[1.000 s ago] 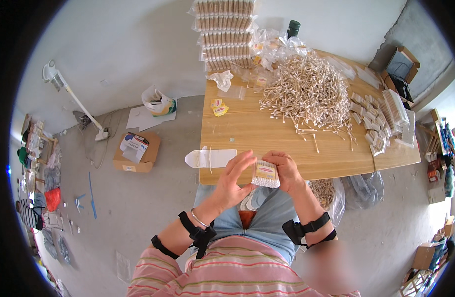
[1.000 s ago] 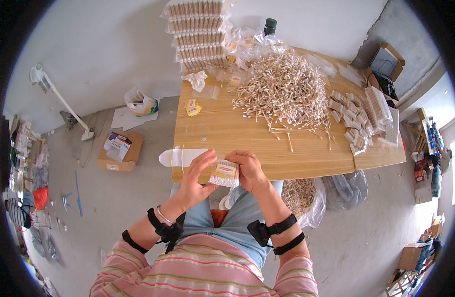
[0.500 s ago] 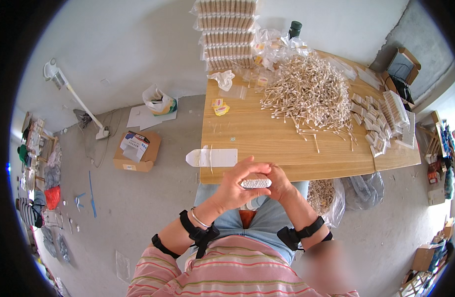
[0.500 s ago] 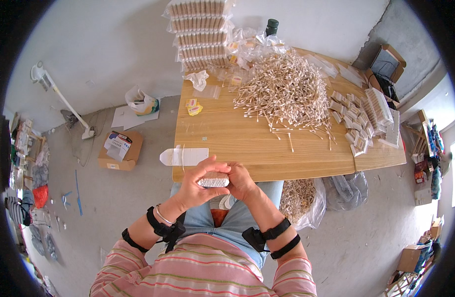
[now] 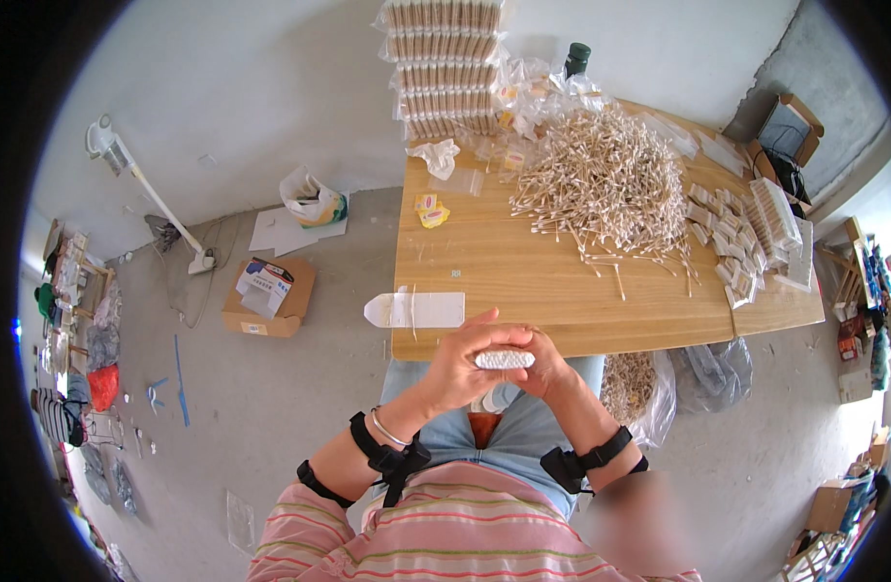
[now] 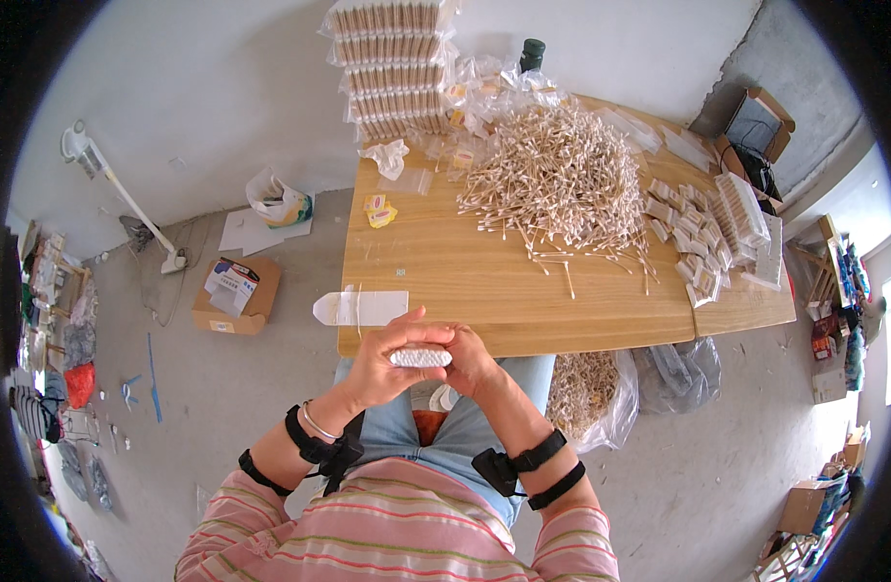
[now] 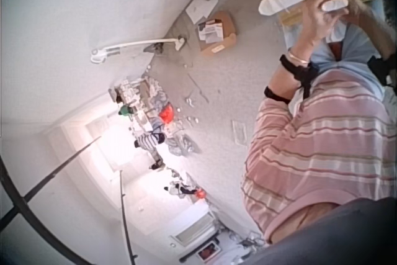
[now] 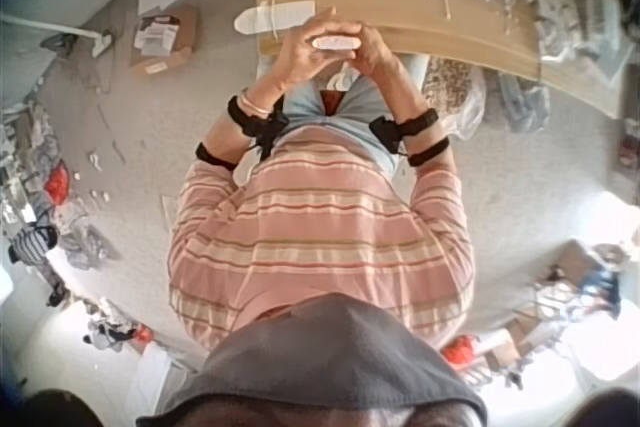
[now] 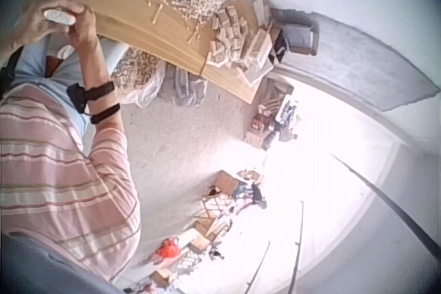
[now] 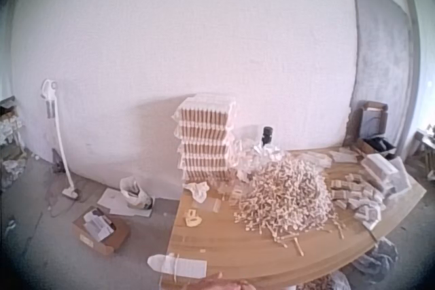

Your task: Packaging cotton swabs into small plastic bags.

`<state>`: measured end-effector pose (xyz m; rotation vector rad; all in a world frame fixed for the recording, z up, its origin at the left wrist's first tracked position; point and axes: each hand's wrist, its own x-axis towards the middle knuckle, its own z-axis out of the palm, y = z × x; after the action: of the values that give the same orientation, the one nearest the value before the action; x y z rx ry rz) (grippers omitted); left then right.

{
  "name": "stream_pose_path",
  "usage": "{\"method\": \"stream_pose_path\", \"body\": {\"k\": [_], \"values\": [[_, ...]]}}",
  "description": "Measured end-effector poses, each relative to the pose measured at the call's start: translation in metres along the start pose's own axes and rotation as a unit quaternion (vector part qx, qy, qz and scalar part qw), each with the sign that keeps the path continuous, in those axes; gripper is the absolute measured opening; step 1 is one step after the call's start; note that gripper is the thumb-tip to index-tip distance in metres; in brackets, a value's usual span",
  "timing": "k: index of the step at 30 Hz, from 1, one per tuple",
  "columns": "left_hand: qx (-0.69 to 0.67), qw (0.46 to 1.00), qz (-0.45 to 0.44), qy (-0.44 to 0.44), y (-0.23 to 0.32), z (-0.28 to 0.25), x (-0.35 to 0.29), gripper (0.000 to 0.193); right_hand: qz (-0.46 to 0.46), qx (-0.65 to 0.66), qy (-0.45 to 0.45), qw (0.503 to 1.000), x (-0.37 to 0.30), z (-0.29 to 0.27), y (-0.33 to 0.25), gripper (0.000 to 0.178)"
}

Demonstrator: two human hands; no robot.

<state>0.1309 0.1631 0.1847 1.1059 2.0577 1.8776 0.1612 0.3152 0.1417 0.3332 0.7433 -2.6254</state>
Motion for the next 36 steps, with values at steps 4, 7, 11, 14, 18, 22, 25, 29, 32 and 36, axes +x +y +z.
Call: {"method": "stream_pose_path", "body": {"k": [4,7,11,14,18,22,25,29,32,36], "values": [[0.008,1.000,0.006,0.015,-0.006,-0.002,-0.002,0.026,-0.041,-0.158,0.055,0.985,0.001,-0.001,-0.002,0.026],[0.017,0.999,-0.017,0.048,-0.006,-0.005,-0.003,0.024,-0.145,-0.280,0.140,0.939,-0.006,0.006,-0.007,0.026],[0.096,0.991,-0.011,0.092,-0.004,-0.012,-0.001,0.023,-0.321,-0.335,0.119,0.878,-0.026,0.032,-0.014,0.015],[0.136,0.985,0.010,0.104,0.002,-0.012,0.002,0.023,-0.384,-0.452,0.094,0.800,-0.034,0.041,-0.017,0.011],[0.152,0.982,0.040,0.108,-0.001,-0.011,0.003,0.024,-0.425,-0.501,0.109,0.746,-0.030,0.043,-0.017,0.006],[0.121,0.986,-0.009,0.114,-0.002,-0.010,0.000,0.025,-0.424,-0.514,0.106,0.738,-0.029,0.042,-0.017,0.005],[0.091,0.989,-0.012,0.118,-0.002,-0.010,0.000,0.024,-0.380,-0.486,0.107,0.780,-0.029,0.041,-0.015,0.005],[-0.002,0.987,-0.090,0.133,-0.002,-0.008,-0.001,0.020,-0.343,-0.374,0.095,0.856,-0.026,0.032,-0.013,0.008],[0.005,0.989,-0.077,0.126,-0.004,-0.010,-0.002,0.018,-0.352,-0.330,0.101,0.870,-0.027,0.046,-0.014,0.007],[0.060,0.990,-0.057,0.111,0.006,-0.012,0.003,0.018,-0.352,-0.473,0.078,0.804,-0.026,0.043,-0.015,0.008]]}}
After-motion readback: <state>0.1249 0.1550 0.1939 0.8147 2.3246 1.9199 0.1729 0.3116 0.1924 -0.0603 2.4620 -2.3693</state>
